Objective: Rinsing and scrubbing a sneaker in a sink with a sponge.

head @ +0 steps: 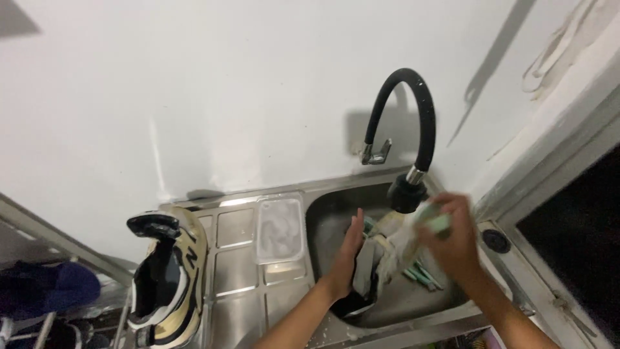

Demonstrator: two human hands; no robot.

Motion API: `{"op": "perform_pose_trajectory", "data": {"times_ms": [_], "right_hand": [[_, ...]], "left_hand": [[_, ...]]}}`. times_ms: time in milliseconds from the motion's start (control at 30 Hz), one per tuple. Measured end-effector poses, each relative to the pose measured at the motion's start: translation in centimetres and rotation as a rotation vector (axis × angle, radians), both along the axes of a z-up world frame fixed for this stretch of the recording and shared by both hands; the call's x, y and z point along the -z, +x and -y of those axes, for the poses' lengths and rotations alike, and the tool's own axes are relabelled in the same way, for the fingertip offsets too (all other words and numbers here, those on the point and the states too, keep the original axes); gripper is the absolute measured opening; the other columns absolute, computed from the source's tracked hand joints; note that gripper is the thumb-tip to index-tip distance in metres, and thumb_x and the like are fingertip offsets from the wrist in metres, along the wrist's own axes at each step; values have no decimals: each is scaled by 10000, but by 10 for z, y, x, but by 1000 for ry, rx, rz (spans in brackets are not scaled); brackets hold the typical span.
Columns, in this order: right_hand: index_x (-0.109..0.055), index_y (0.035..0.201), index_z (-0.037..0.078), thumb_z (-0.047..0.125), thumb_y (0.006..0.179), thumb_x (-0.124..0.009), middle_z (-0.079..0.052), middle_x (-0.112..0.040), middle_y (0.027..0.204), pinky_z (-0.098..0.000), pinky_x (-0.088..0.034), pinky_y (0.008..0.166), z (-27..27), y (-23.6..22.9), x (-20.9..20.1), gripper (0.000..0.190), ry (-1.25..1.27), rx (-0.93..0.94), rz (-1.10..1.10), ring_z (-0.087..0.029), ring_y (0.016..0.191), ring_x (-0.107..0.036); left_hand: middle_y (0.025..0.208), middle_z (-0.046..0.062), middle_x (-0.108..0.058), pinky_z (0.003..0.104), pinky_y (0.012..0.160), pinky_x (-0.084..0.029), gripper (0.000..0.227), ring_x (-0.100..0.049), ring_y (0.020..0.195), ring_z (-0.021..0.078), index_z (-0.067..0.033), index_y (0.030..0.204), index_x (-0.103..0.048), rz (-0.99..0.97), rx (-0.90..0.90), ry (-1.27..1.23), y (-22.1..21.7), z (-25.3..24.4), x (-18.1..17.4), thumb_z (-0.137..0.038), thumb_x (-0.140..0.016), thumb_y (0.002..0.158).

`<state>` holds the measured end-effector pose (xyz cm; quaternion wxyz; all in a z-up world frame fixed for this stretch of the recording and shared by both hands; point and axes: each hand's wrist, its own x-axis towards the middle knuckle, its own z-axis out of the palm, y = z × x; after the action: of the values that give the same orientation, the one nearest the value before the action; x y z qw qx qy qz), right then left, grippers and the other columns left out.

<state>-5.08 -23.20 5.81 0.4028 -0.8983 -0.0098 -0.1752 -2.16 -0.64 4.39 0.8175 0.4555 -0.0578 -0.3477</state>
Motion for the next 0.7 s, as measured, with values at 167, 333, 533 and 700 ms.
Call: {"op": "perform_pose_trajectory", "data": {"times_ms": [167,333,533,700], "right_hand": [[-578,1067,184,329,998,-639,-24,-582,790,-303,-387,484,-4,7,-31,171,528,261,-152,-126,568,-498],[-536,1005,118,298,986,-617,-57,-606,923,-355,-425,673,-25,-27,-26,199,781,286,-248,-187,810,-566],[-582,993,83,142,931,-647,-97,-668,1072,-369,-496,775,-15,-65,25,109,705,89,-232,-222,995,-649],[-510,982,97,111,893,-678,-90,-606,1093,-319,-472,864,-15,-72,37,190,690,-130,-170,-185,1023,-599]], "left_hand": [[1725,-22,139,536,1255,-10,974,121,1581,252,-341,1626,48,323,169,126,-15,3,-31,-800,-263,826],[1719,68,145,555,1243,-57,1038,76,1581,308,-257,1627,114,442,284,193,1,8,-20,-793,-285,833],[1704,7,-254,467,1270,-167,1252,-268,1569,227,-280,1657,-171,169,598,783,-7,-9,-80,-877,-227,558],[1744,-17,-74,447,1275,-94,1206,-78,1604,224,-216,1655,-117,381,656,790,-7,-5,-61,-825,-336,639]]}}
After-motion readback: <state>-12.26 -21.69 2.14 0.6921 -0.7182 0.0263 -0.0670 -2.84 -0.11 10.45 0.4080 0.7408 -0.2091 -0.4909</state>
